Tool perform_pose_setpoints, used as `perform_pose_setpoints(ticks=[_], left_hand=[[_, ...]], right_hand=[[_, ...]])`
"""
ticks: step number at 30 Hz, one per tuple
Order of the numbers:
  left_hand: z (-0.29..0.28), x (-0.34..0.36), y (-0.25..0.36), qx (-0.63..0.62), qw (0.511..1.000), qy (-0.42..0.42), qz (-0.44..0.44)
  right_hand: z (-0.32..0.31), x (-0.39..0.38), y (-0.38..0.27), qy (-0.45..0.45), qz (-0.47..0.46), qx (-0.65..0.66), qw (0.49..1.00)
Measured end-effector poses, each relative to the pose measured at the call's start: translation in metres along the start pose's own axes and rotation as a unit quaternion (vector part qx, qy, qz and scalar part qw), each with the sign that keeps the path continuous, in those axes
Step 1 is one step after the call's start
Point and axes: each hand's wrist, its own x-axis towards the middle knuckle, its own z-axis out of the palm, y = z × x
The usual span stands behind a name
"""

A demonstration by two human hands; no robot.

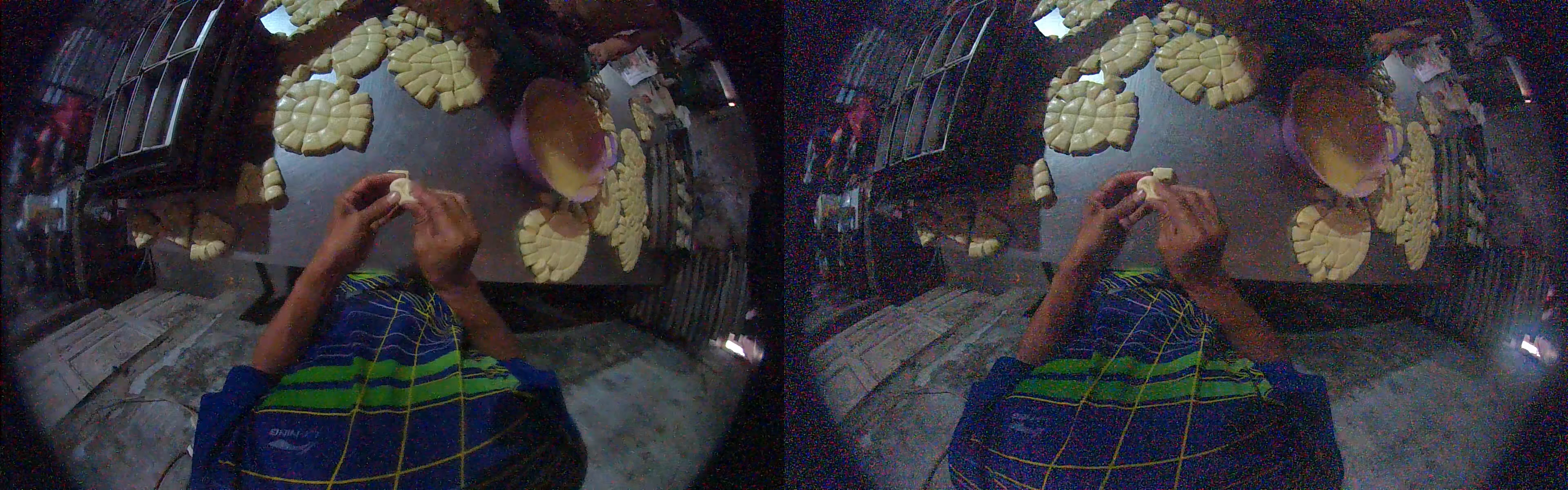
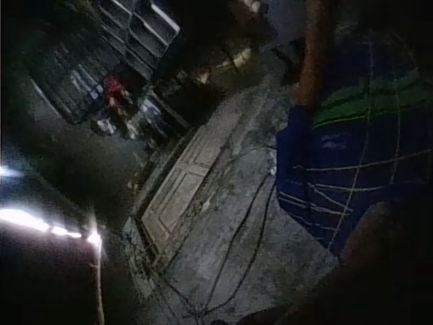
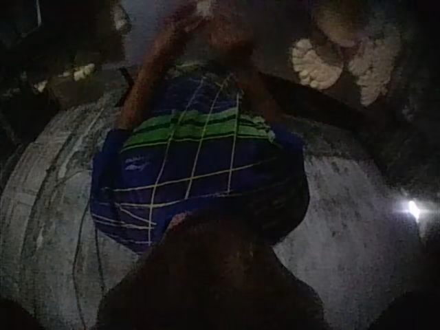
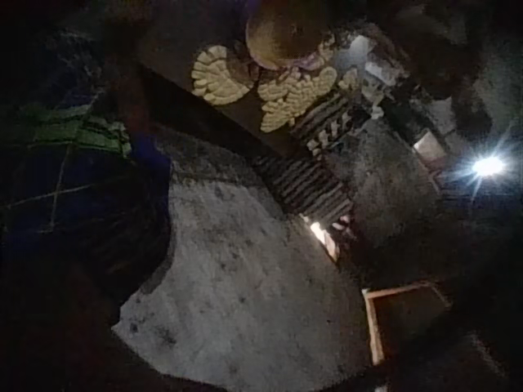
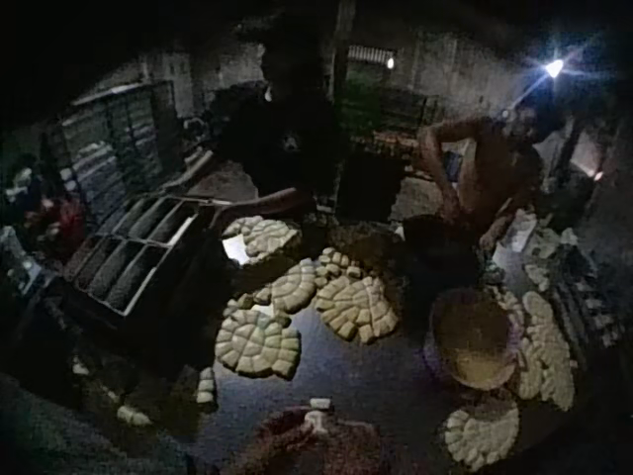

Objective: The person picks up pieces of dough, adds a dark filling from a bowl by hand, pinches the dough closed to form buns, and places them into metal baking tins on the table.

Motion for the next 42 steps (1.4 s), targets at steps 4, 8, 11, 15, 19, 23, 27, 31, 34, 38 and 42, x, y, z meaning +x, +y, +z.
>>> perform_pose_setpoints(ticks=[4, 8, 11, 15, 19, 23, 27, 31, 34, 38, 42], left_hand=[[0.000, -0.004, 0.013, 0.107, 0.991, -0.064, 0.046], [0.007, -0.008, 0.012, 0.104, 0.992, -0.013, 0.065], [0.006, -0.008, 0.006, 0.135, 0.987, 0.007, 0.083], [-0.004, -0.003, 0.001, 0.081, 0.994, 0.058, 0.040], [-0.010, -0.004, -0.001, 0.078, 0.997, 0.024, 0.012], [-0.014, -0.008, -0.002, 0.155, 0.987, -0.003, 0.033], [-0.016, -0.014, -0.003, 0.203, 0.975, 0.007, 0.087], [-0.023, -0.021, 0.004, 0.191, 0.980, -0.010, 0.059], [-0.032, -0.026, 0.008, 0.250, 0.967, -0.018, 0.047], [-0.044, -0.028, 0.004, 0.263, 0.964, -0.009, 0.035], [-0.053, -0.031, -0.006, 0.233, 0.972, 0.001, 0.035]], right_hand=[[-0.002, 0.006, 0.001, 0.002, 0.138, 0.110, 0.984], [0.002, 0.008, 0.009, -0.039, 0.222, 0.209, 0.952], [0.006, 0.004, 0.010, -0.062, 0.216, 0.217, 0.950], [0.010, -0.003, 0.005, -0.035, 0.089, 0.189, 0.977], [0.013, -0.005, 0.012, -0.010, -0.082, 0.083, 0.993], [0.014, -0.004, 0.021, -0.041, -0.128, -0.004, 0.991], [0.016, -0.004, 0.015, -0.049, -0.085, -0.031, 0.995], [0.020, -0.002, 0.005, -0.042, -0.020, 0.039, 0.998], [0.022, -0.003, 0.005, -0.134, 0.043, 0.124, 0.982], [0.028, -0.012, 0.008, -0.166, 0.106, 0.161, 0.967], [0.034, -0.021, 0.010, -0.200, 0.173, 0.184, 0.947]])
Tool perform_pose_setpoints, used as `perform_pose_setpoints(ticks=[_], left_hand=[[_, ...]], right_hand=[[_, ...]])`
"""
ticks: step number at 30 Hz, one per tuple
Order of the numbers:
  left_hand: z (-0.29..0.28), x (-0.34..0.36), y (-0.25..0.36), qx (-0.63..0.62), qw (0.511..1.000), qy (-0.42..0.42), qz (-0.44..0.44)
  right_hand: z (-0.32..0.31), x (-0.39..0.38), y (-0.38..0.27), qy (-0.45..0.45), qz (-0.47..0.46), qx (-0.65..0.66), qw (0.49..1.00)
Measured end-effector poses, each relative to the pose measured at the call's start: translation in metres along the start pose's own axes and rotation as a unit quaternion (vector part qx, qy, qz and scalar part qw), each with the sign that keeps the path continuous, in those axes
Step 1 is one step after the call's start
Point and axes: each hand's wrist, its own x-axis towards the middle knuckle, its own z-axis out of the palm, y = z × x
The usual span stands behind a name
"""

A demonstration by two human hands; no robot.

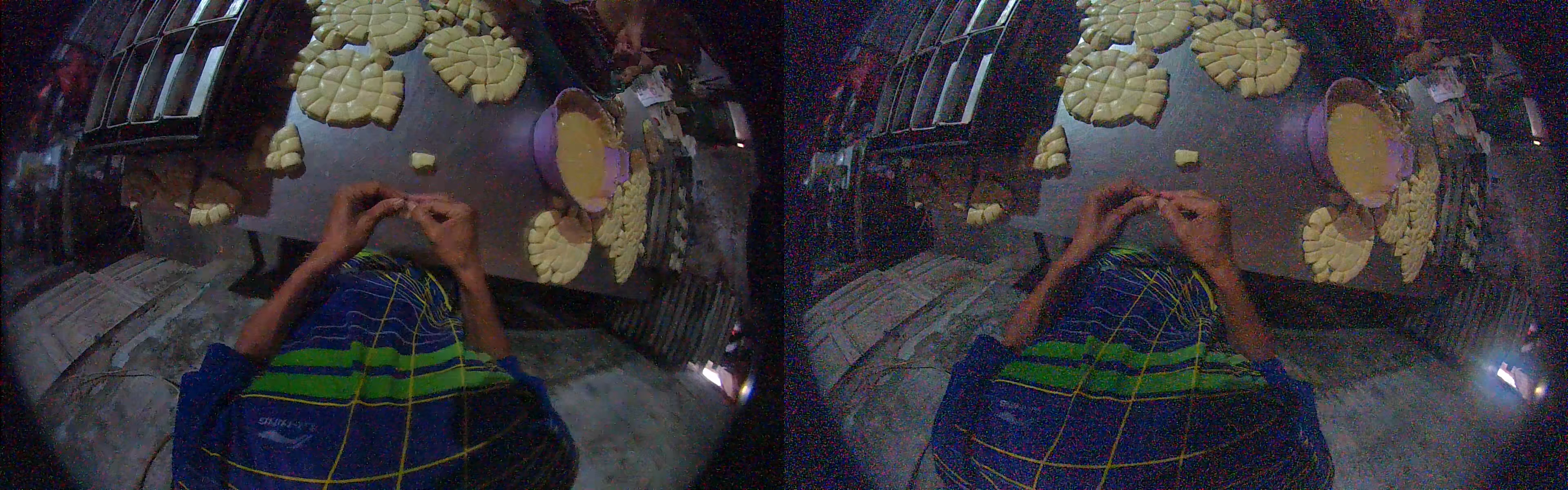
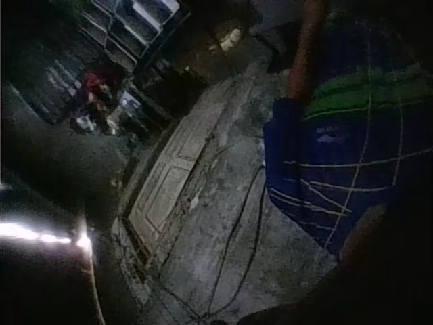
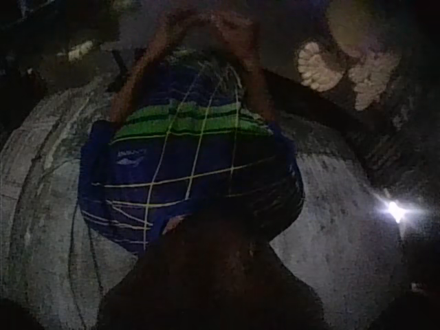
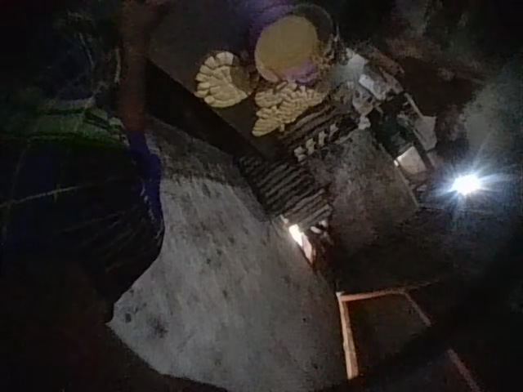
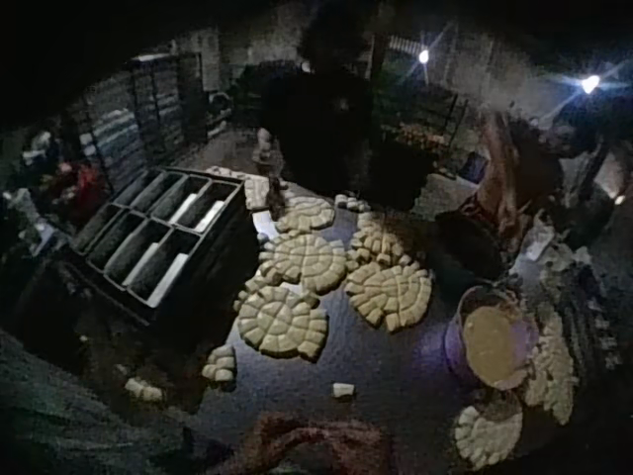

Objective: The person picks up pieces of dough, adds a dark filling from a bowl by hand, pinches the dough closed to form buns, and places them into metal baking tins on the table.

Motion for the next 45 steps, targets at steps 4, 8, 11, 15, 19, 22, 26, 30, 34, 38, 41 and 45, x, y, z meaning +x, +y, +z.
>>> perform_pose_setpoints(ticks=[4, 8, 11, 15, 19, 22, 26, 30, 34, 38, 41, 45], left_hand=[[-0.002, -0.003, -0.006, -0.023, 0.999, -0.006, 0.022], [-0.013, -0.005, -0.004, -0.120, 0.992, -0.049, -0.004], [-0.027, -0.003, -0.003, -0.216, 0.972, -0.096, -0.011], [-0.039, 0.002, -0.003, -0.303, 0.948, -0.094, 0.039], [-0.059, 0.008, 0.003, -0.319, 0.945, -0.004, 0.073], [-0.084, 0.009, 0.008, -0.291, 0.953, 0.055, 0.059], [-0.105, 0.003, 0.000, -0.252, 0.962, 0.101, 0.031], [-0.115, -0.008, -0.013, -0.247, 0.960, 0.129, 0.021], [-0.108, -0.009, -0.023, -0.234, 0.960, 0.151, -0.025], [-0.082, -0.006, -0.021, -0.144, 0.982, 0.119, -0.017], [-0.059, 0.005, -0.008, -0.046, 0.995, 0.093, -0.002], [-0.026, 0.022, 0.009, 0.003, 0.995, 0.080, 0.057]], right_hand=[[0.007, -0.004, 0.009, -0.040, 0.139, 0.131, 0.981], [0.028, -0.002, 0.019, -0.005, 0.153, 0.195, 0.969], [0.044, 0.000, 0.019, 0.011, 0.124, 0.260, 0.957], [0.052, -0.002, 0.009, -0.021, 0.056, 0.115, 0.992], [0.061, 0.002, 0.009, 0.119, -0.206, -0.099, 0.966], [0.073, 0.003, 0.023, 0.194, -0.284, -0.226, 0.912], [0.086, 0.011, 0.054, 0.070, -0.215, -0.231, 0.946], [0.052, 0.019, 0.083, 0.086, -0.144, -0.257, 0.952], [0.016, 0.063, 0.108, 0.066, -0.200, -0.347, 0.914], [0.008, 0.077, 0.126, -0.011, -0.177, -0.368, 0.913], [0.031, 0.082, 0.137, 0.048, -0.154, -0.332, 0.929], [0.047, 0.085, 0.147, -0.017, -0.260, -0.402, 0.878]])
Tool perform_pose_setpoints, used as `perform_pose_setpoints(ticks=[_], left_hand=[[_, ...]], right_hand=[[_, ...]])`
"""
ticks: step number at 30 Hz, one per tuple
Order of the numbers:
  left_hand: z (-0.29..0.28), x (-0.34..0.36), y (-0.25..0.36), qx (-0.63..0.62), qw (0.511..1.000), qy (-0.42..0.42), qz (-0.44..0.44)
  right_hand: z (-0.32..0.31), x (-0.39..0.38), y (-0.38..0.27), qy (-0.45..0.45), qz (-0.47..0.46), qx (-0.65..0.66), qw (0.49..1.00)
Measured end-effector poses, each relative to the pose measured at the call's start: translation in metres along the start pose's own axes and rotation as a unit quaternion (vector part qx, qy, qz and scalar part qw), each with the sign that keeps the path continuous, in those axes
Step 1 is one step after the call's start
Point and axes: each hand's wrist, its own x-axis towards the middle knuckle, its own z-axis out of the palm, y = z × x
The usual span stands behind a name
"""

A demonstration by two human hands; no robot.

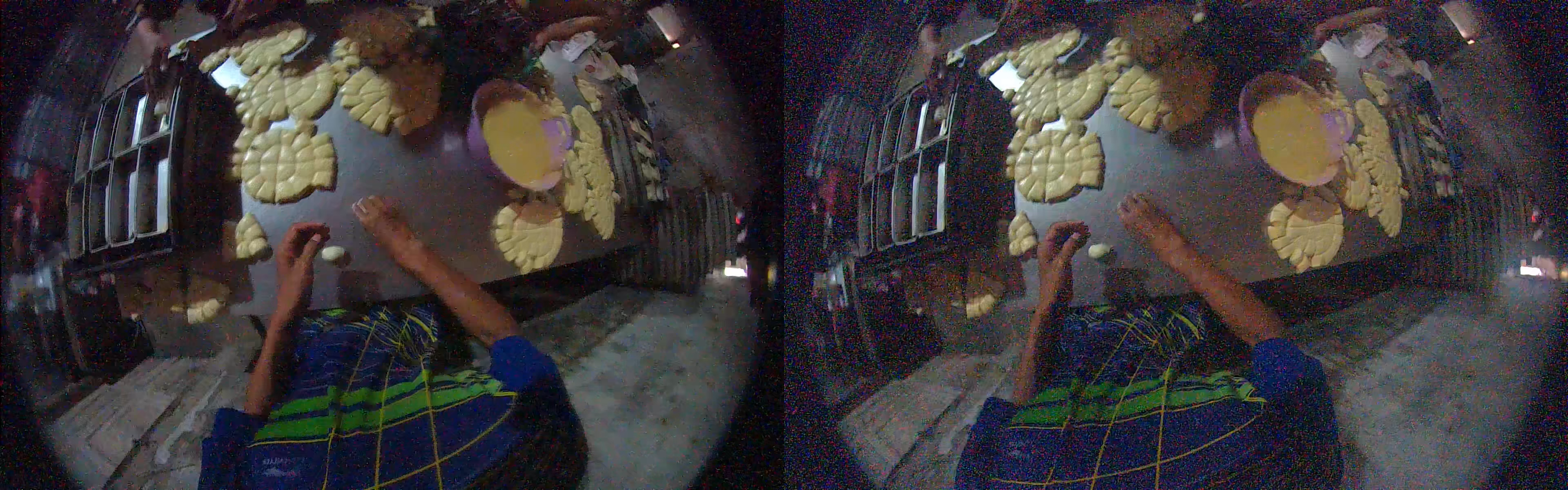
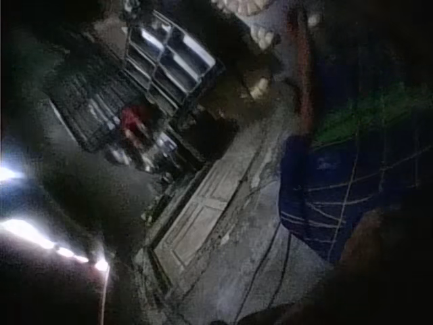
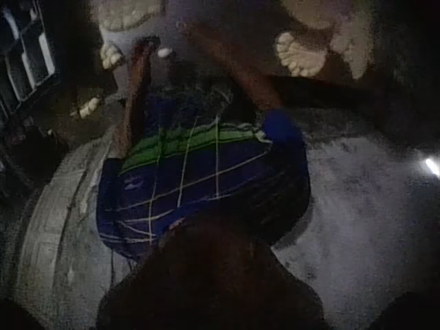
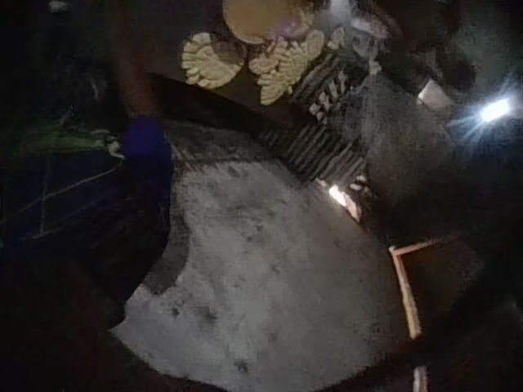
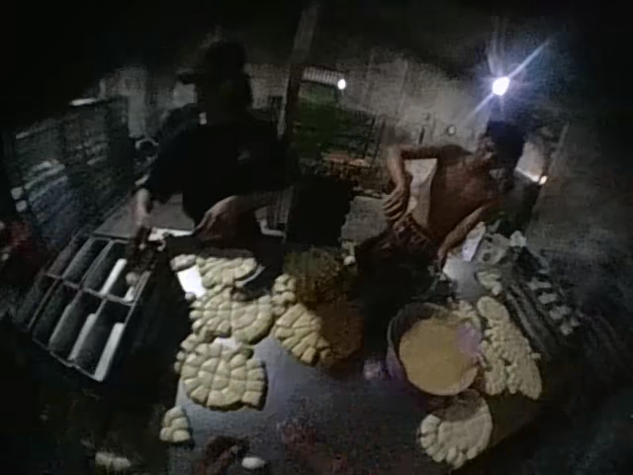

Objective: The person picks up pieces of dough, adds a dark filling from a bowl by hand, pinches the dough closed to form buns, and places them into metal baking tins on the table.

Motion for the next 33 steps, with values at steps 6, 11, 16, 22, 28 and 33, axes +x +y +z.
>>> perform_pose_setpoints(ticks=[6, 11, 16, 22, 28, 33], left_hand=[[0.047, 0.013, 0.013, 0.066, 0.992, -0.014, 0.102], [0.112, 0.020, 0.030, 0.387, 0.833, 0.088, 0.385], [0.160, 0.011, 0.041, 0.399, 0.795, -0.018, 0.456], [0.208, 0.014, 0.036, 0.191, 0.910, -0.173, 0.325], [0.237, 0.031, 0.013, -0.076, 0.975, -0.187, 0.091], [0.175, 0.022, -0.028, 0.067, 0.996, -0.058, -0.004]], right_hand=[[-0.046, 0.003, 0.005, 0.122, 0.046, 0.180, 0.975], [-0.093, -0.015, 0.000, 0.045, 0.317, 0.651, 0.688], [-0.112, -0.062, -0.019, 0.113, 0.359, 0.609, 0.698], [-0.134, -0.130, 0.018, 0.044, 0.273, 0.806, 0.524], [-0.193, -0.103, 0.138, 0.091, 0.167, 0.807, 0.559], [-0.312, -0.017, 0.300, 0.086, 0.134, 0.459, 0.874]])
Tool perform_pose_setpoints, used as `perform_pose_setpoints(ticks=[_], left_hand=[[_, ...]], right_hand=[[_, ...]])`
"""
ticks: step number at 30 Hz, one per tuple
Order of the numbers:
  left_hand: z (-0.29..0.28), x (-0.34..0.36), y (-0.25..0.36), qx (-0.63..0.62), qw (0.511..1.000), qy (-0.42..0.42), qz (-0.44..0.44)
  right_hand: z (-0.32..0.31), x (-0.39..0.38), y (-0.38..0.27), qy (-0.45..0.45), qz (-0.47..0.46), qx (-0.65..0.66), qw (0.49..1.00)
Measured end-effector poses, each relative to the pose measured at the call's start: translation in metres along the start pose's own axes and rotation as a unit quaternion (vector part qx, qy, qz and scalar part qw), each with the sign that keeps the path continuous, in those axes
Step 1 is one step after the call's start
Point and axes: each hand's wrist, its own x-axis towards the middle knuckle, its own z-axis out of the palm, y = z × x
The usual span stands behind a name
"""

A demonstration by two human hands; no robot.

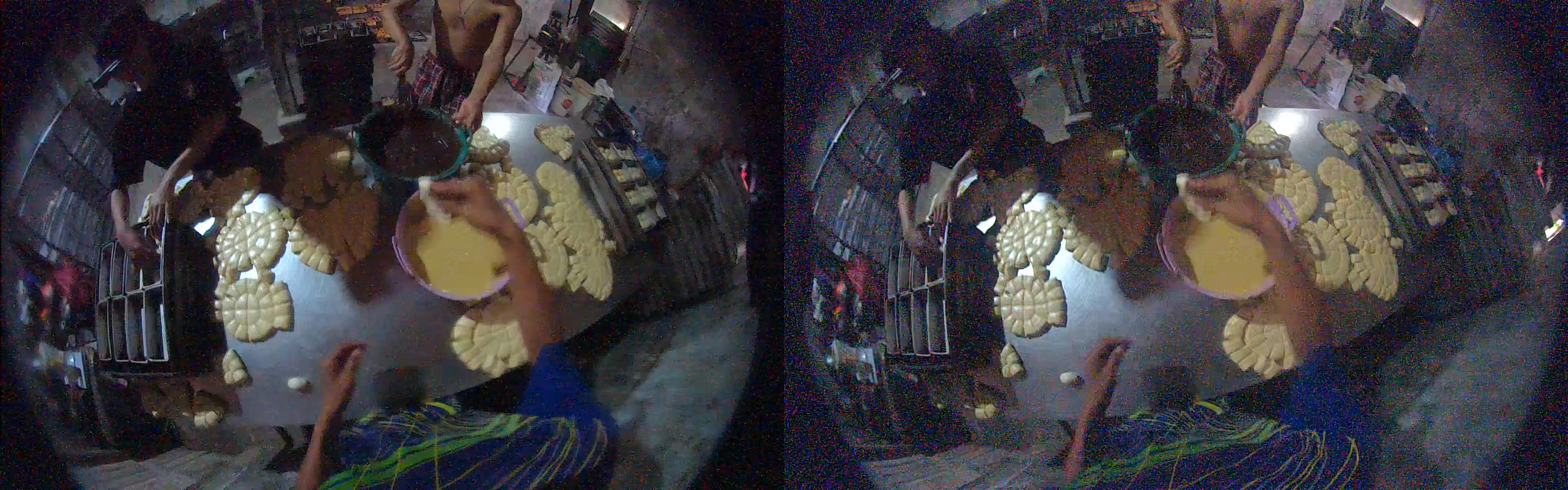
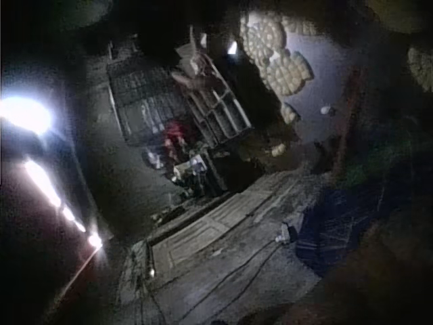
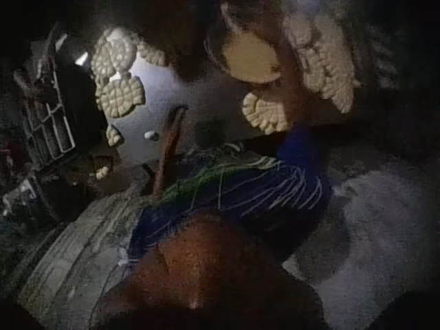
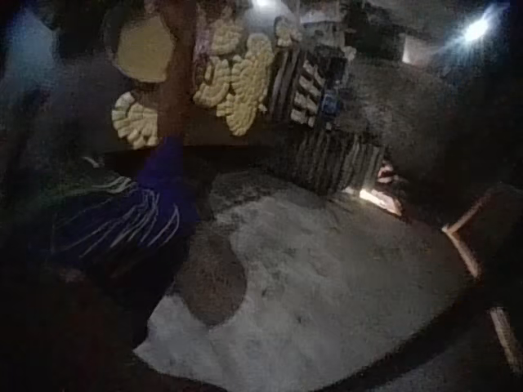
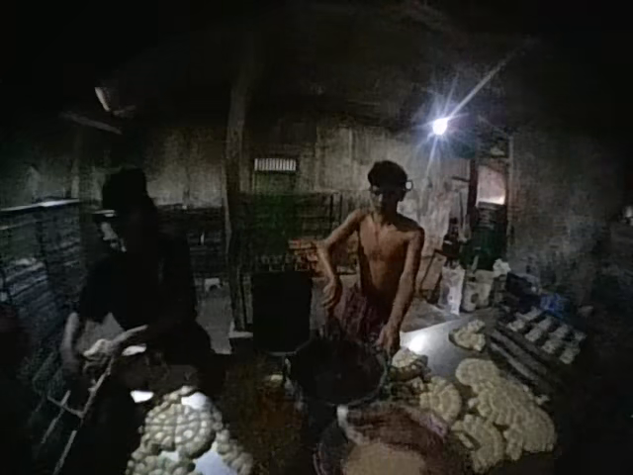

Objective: The person picks up pieces of dough, adds a dark filling from a bowl by hand, pinches the dough closed to form buns, and places them into metal baking tins on the table.

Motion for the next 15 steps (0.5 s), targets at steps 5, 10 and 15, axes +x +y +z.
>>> perform_pose_setpoints(ticks=[5, 10, 15], left_hand=[[-0.047, -0.036, -0.034, -0.037, 0.971, 0.236, -0.028], [-0.065, -0.064, -0.035, -0.047, 0.953, 0.299, -0.005], [-0.048, -0.070, -0.033, -0.031, 0.931, 0.353, -0.091]], right_hand=[[-0.058, 0.160, 0.058, -0.218, 0.115, -0.440, 0.864], [-0.056, 0.213, 0.132, -0.287, 0.192, -0.407, 0.845], [-0.054, 0.216, 0.156, -0.275, 0.208, -0.372, 0.862]])
